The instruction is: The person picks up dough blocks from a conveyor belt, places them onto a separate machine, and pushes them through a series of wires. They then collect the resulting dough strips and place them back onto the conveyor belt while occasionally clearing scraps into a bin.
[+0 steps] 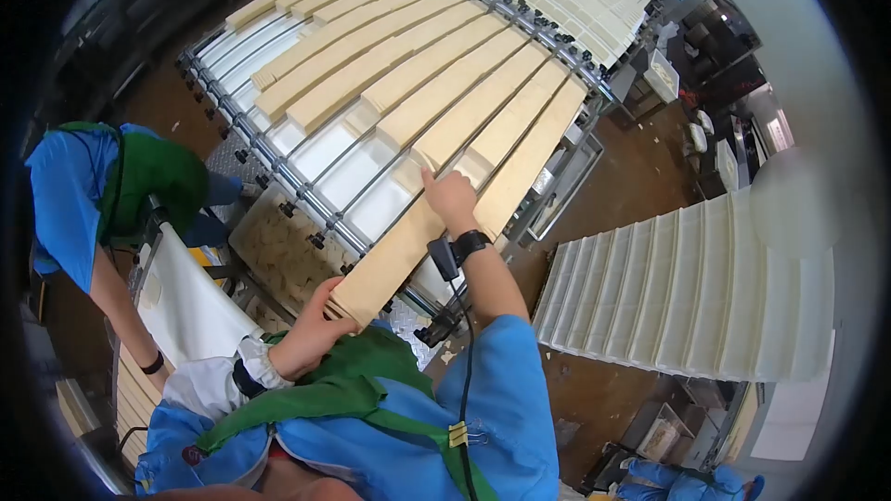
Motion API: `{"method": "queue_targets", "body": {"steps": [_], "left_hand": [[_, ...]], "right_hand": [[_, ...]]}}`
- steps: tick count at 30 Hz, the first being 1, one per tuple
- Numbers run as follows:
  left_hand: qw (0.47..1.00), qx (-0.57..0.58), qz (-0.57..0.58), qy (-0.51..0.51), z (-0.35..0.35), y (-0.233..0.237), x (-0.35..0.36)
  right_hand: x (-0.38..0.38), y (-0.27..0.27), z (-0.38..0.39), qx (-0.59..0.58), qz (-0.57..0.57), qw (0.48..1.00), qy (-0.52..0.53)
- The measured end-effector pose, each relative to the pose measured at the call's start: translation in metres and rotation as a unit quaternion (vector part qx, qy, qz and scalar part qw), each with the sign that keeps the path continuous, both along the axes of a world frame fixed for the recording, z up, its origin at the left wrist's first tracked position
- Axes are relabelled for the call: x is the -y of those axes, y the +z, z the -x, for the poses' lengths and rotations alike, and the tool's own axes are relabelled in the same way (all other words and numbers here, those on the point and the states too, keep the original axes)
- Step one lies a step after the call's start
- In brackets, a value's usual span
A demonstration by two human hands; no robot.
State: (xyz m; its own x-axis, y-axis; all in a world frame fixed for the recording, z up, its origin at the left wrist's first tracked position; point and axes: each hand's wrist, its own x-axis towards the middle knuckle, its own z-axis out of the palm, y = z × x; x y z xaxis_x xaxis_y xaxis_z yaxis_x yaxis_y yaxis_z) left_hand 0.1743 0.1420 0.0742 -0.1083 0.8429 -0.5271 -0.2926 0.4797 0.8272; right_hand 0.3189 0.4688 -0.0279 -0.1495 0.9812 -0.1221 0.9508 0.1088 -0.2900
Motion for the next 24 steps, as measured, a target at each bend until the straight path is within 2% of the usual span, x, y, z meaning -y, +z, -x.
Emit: {"method": "queue_targets", "body": {"steps": [3,6,9,12,15,18,21,24], "left_hand": [[1.0,0.01,0.009,0.007,0.001,0.005,-0.003],[1.0,0.003,0.011,0.006,0.001,0.003,-0.005],[1.0,-0.005,-0.007,0.005,-0.002,0.0,-0.007],[0.999,-0.005,-0.039,0.029,-0.008,-0.012,-0.014],[0.999,0.0,-0.035,0.024,-0.013,-0.02,-0.026],[0.999,-0.002,-0.03,0.012,-0.017,-0.031,-0.034],[0.999,0.017,-0.036,0.036,-0.025,-0.025,-0.043],[0.998,0.024,-0.034,0.056,-0.029,-0.034,-0.05]], "right_hand": [[0.002,0.006,0.002,-0.02,0.035,0.999,-0.003],[0.008,-0.009,0.004,-0.015,-0.061,0.998,0.012],[0.011,-0.034,0.0,0.03,-0.304,0.951,0.048],[0.003,-0.032,-0.004,0.047,-0.409,0.907,0.086],[-0.009,-0.013,-0.002,0.02,-0.166,0.986,0.026],[-0.023,-0.025,-0.004,-0.029,-0.259,0.965,-0.008],[-0.037,-0.038,-0.01,-0.013,-0.285,0.959,-0.008],[-0.04,-0.022,-0.016,-0.016,-0.222,0.975,-0.008]]}}
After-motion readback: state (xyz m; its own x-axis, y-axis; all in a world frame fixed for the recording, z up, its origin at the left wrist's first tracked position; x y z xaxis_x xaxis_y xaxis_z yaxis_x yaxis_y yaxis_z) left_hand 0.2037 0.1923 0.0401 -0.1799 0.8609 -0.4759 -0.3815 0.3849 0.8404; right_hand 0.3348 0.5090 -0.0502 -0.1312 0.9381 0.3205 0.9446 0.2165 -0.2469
